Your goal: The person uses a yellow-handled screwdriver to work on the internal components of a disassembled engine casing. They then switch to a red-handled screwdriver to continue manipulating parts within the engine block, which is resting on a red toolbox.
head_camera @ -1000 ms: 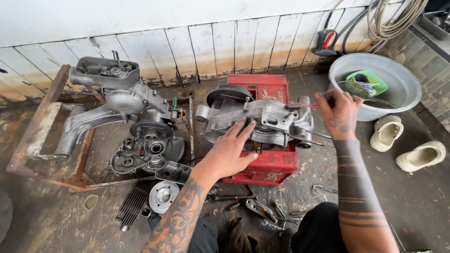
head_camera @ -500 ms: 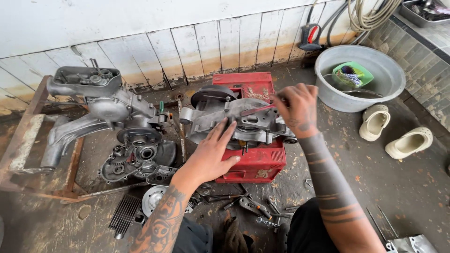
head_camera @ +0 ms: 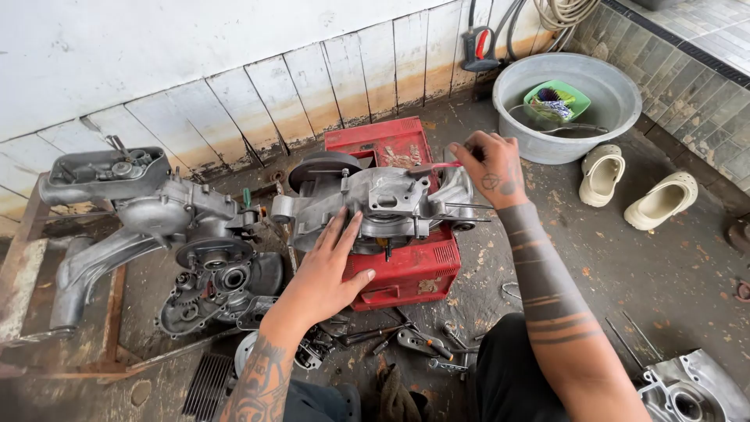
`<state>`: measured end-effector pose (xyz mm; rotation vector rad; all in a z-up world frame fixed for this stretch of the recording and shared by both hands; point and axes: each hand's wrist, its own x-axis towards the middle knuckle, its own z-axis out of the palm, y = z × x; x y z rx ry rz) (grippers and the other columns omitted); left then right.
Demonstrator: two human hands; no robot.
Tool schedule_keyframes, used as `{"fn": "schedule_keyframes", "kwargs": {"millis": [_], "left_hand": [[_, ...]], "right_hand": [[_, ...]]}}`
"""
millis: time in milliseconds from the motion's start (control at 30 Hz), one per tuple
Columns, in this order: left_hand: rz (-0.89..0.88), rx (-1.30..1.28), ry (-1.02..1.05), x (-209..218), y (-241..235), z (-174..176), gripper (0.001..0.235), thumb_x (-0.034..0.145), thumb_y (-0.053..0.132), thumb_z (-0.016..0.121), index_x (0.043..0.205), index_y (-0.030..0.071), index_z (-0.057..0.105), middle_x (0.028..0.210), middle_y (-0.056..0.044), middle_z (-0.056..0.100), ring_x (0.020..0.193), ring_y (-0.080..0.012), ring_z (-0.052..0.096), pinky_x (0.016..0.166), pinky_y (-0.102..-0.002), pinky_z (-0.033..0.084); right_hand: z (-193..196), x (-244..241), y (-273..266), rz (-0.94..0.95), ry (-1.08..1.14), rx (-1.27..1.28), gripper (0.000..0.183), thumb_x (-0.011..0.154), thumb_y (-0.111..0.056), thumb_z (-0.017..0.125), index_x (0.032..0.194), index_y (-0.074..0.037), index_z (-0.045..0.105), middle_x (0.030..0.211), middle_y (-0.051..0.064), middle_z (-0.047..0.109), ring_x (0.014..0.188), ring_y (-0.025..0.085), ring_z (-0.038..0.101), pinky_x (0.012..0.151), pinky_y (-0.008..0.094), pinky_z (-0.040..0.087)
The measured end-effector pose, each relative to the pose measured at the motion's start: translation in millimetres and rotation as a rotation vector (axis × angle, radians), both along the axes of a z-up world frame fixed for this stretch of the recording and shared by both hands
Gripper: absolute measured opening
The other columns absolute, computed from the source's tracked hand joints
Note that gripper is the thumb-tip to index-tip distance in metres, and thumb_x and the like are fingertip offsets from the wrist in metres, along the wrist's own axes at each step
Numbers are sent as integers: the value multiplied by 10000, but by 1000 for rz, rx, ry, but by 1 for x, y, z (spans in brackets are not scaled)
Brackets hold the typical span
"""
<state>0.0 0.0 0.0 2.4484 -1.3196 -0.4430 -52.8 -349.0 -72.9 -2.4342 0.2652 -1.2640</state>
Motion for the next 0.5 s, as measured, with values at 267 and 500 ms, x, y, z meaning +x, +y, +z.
{"fn": "schedule_keyframes", "kwargs": {"millis": [267, 500], "left_hand": [[-11, 5, 13, -4, -1, 3, 883, 954, 364, 631, 1654, 154, 136, 1690, -238, 87, 1513, -500, 167, 1121, -677, 331], [4, -9, 9, -3, -1, 1, 893, 943, 365, 649, 1653, 170, 145, 1692, -225, 96, 1511, -499, 178, 1116, -672, 344]], "right_hand": [[-5, 6, 9, 4, 17, 63, 313, 1000, -392, 759, 806, -166, 663, 668, 57, 638, 800, 277, 689, 864, 331, 447], [-7, 6, -2, -143, 11, 58, 350, 1000, -420, 769, 769, -193, 638, 673, 26, 628, 794, 231, 656, 896, 322, 413]]}}
